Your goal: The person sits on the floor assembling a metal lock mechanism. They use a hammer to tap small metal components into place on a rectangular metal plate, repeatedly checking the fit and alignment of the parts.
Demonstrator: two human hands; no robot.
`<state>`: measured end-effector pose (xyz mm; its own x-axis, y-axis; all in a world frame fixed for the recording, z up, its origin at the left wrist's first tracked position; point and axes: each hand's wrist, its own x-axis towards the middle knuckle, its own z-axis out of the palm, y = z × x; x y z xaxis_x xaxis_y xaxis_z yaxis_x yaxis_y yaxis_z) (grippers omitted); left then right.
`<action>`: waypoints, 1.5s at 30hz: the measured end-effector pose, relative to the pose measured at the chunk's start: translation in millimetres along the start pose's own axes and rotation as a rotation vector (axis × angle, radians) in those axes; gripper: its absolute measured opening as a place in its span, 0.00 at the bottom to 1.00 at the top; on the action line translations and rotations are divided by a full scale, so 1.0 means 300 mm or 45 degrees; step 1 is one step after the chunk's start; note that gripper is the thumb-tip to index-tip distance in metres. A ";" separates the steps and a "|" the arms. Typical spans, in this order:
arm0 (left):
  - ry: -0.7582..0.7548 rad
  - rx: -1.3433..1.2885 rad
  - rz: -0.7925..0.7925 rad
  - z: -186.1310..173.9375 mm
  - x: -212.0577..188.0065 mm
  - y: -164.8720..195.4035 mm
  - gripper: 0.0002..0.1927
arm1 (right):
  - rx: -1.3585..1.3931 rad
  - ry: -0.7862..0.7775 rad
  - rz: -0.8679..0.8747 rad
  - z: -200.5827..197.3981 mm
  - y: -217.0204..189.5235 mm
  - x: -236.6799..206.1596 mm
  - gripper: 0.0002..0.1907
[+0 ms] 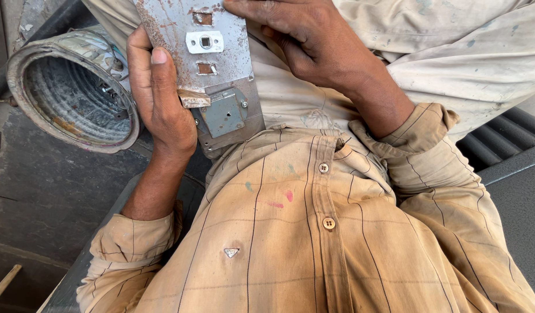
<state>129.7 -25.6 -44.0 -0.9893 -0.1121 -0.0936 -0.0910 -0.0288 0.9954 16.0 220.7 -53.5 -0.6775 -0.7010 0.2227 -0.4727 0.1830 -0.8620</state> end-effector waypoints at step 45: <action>-0.451 1.264 0.772 0.250 0.152 0.368 0.31 | 1.439 0.294 0.308 -0.016 -0.091 -0.076 0.50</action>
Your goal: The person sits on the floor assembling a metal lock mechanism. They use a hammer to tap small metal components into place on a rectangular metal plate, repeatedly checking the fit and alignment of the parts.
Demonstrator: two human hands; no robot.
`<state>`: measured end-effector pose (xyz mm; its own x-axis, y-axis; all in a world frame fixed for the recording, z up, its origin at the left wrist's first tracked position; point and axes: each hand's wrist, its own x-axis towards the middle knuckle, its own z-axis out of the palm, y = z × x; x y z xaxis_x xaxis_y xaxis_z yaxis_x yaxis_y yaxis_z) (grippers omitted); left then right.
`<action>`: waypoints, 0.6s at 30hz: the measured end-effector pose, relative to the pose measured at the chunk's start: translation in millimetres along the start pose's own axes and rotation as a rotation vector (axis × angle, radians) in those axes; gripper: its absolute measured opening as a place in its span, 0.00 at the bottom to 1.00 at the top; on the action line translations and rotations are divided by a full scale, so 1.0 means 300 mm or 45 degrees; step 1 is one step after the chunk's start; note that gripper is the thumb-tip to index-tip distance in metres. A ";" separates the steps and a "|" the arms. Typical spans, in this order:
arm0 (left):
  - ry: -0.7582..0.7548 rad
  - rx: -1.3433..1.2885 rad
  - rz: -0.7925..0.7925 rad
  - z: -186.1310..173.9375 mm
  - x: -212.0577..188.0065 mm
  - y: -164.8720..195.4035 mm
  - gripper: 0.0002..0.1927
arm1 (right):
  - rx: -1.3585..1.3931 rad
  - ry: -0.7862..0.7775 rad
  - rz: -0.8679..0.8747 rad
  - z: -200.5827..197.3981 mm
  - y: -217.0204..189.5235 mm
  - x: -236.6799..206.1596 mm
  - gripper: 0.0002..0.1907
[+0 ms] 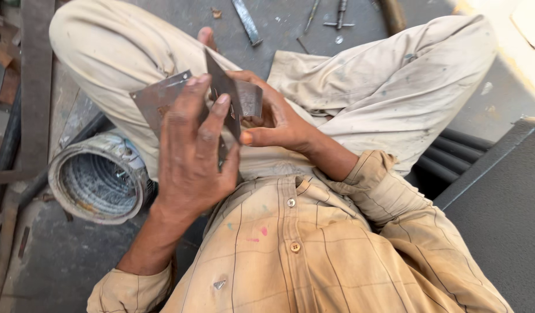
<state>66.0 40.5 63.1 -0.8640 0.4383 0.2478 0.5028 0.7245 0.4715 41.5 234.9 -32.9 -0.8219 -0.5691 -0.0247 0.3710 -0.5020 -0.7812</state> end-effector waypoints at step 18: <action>-0.222 -1.188 -0.937 0.406 0.676 -0.484 0.12 | -1.595 0.446 0.233 -0.557 -0.251 0.093 0.31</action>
<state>-179.1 89.0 -58.2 -0.8844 0.1992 -0.4221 -0.3853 0.1987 0.9011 -81.7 365.6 -79.2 -0.9411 -0.2708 -0.2024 -0.0064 0.6130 -0.7901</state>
